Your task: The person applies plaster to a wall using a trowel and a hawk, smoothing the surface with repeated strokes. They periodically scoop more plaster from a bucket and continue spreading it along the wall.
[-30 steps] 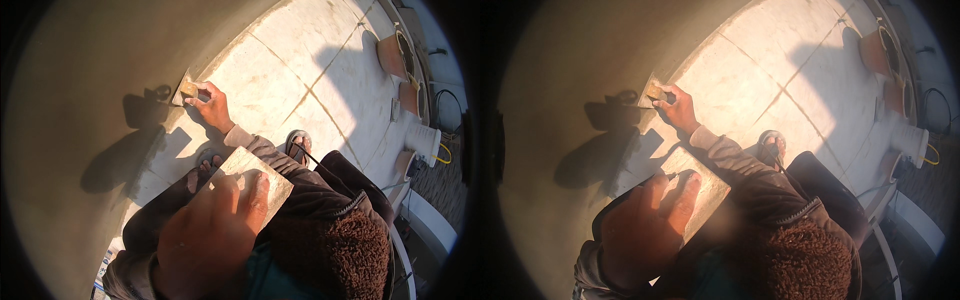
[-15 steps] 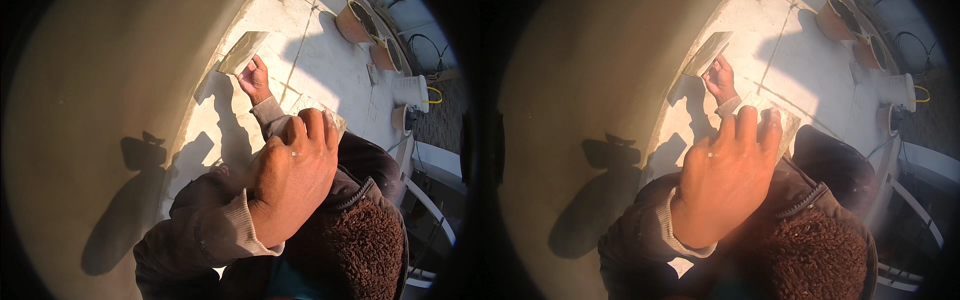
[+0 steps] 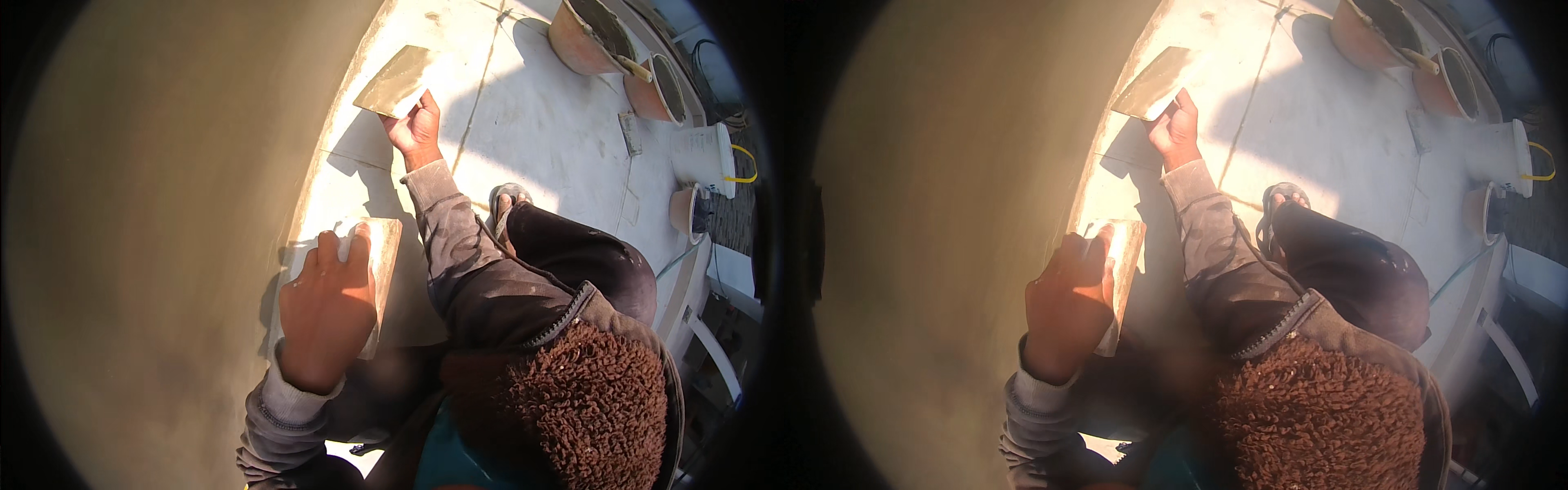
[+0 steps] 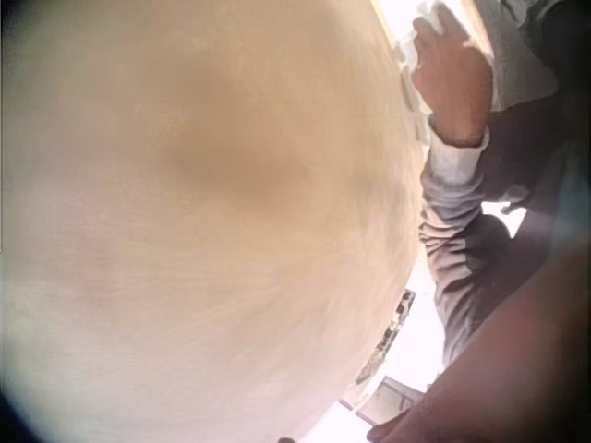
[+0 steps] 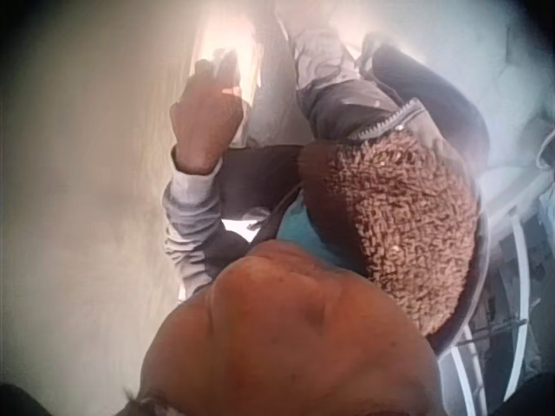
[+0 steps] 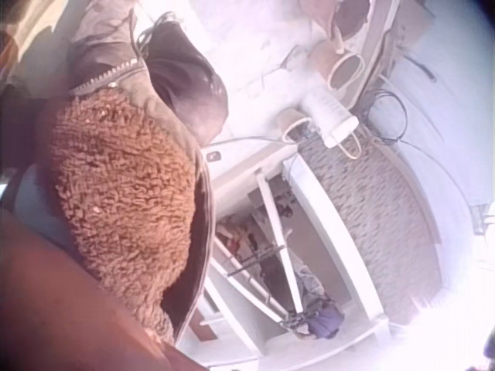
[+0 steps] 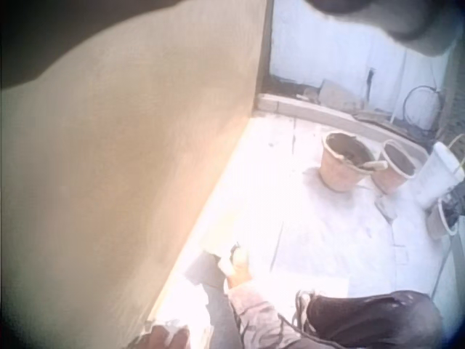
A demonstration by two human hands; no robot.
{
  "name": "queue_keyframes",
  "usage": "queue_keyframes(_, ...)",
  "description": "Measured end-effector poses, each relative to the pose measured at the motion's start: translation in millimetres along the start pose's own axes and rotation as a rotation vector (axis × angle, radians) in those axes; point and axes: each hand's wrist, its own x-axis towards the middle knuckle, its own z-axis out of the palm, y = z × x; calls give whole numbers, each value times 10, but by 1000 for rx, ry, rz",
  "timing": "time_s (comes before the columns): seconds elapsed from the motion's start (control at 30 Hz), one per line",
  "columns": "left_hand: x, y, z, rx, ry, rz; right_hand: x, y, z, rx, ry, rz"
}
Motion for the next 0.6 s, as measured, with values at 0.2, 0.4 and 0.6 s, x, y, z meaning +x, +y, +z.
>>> queue_keyframes(0.2, 968, 108, -9, 166, -333, -201, 924, -83, -270, 2, 191, -67)
queue_keyframes(0.4, 1397, -19, 402, 168, -344, -314, 1340, -149, -544, -221, 390, 15)
queue_keyframes(0.6, 2081, 723, -440, 185, -577, -418, 2086, -106, -617, -613, 527, 76)
